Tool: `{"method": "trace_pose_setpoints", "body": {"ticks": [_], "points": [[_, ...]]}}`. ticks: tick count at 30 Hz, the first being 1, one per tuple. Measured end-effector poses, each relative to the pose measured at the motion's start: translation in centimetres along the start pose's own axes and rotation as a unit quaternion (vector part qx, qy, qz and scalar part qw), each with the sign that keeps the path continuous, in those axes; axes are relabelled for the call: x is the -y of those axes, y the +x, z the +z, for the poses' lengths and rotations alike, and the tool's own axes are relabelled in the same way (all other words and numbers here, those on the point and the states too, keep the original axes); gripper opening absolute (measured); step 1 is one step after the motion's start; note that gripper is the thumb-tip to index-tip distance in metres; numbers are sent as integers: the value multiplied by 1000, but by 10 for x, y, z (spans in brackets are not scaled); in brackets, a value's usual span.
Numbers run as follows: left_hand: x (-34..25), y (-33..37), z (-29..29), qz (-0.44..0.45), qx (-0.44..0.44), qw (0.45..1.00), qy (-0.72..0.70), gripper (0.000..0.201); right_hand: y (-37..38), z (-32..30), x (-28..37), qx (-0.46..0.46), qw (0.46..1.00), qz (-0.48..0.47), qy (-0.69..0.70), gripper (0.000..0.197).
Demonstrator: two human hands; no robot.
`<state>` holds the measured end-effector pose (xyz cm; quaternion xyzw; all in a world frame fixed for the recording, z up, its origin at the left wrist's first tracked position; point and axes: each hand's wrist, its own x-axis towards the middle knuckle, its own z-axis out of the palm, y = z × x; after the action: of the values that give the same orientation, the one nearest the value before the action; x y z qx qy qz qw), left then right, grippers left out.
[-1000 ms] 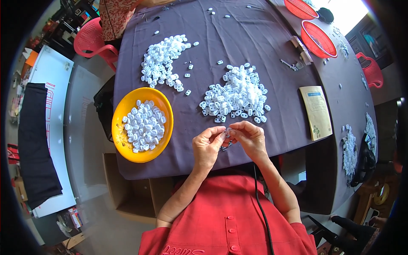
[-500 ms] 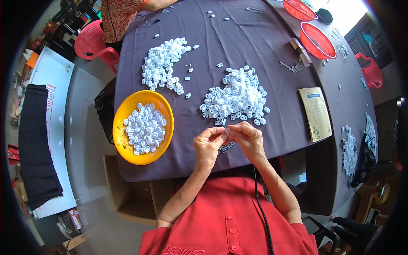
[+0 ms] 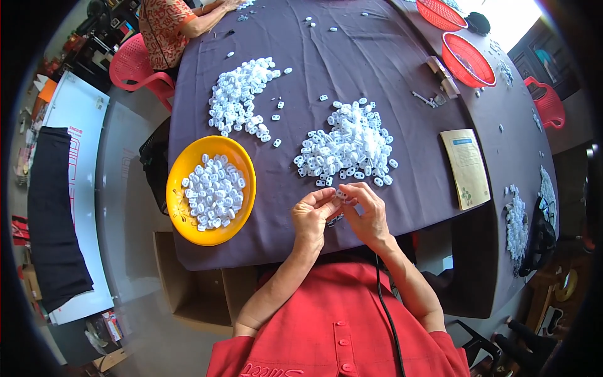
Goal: The person assembles plastic components by picking up plastic pieces and inserting small pins into them by hand.
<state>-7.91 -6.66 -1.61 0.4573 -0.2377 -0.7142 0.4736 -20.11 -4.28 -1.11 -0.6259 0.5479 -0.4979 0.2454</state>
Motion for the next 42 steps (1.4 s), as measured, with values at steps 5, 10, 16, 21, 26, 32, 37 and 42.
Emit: {"method": "trace_pose_setpoints", "body": {"ticks": [5, 10, 16, 21, 26, 32, 37, 42], "points": [[-7, -4, 3, 13, 35, 999, 15, 11, 3, -6, -5, 40, 999, -16, 31, 35], [4, 3, 1, 69, 16, 996, 47, 9, 4, -2, -3, 31, 999, -15, 18, 36], [7, 2, 0, 95, 8, 993, 68, 9, 4, 4, -9, 11, 1000, -8, -13, 36], [-3, 0, -4, 23, 24, 997, 64, 10, 4, 0, -10, 49, 999, 10, 19, 33], [-8, 2, -4, 51, 50, 994, 85, 8, 5, -1, -9, 67, 997, 6, 44, 31], [-10, 0, -5, 96, 57, 988, 110, 9, 6, -2, -6, 72, 997, -15, 33, 33], [-11, -2, -3, 107, 67, 986, 107, 10, 7, -3, -6, 67, 997, -24, 38, 31], [-10, -2, -3, 113, 68, 987, 96, 9, 8, -5, -4, 67, 997, -22, 40, 29]]}}
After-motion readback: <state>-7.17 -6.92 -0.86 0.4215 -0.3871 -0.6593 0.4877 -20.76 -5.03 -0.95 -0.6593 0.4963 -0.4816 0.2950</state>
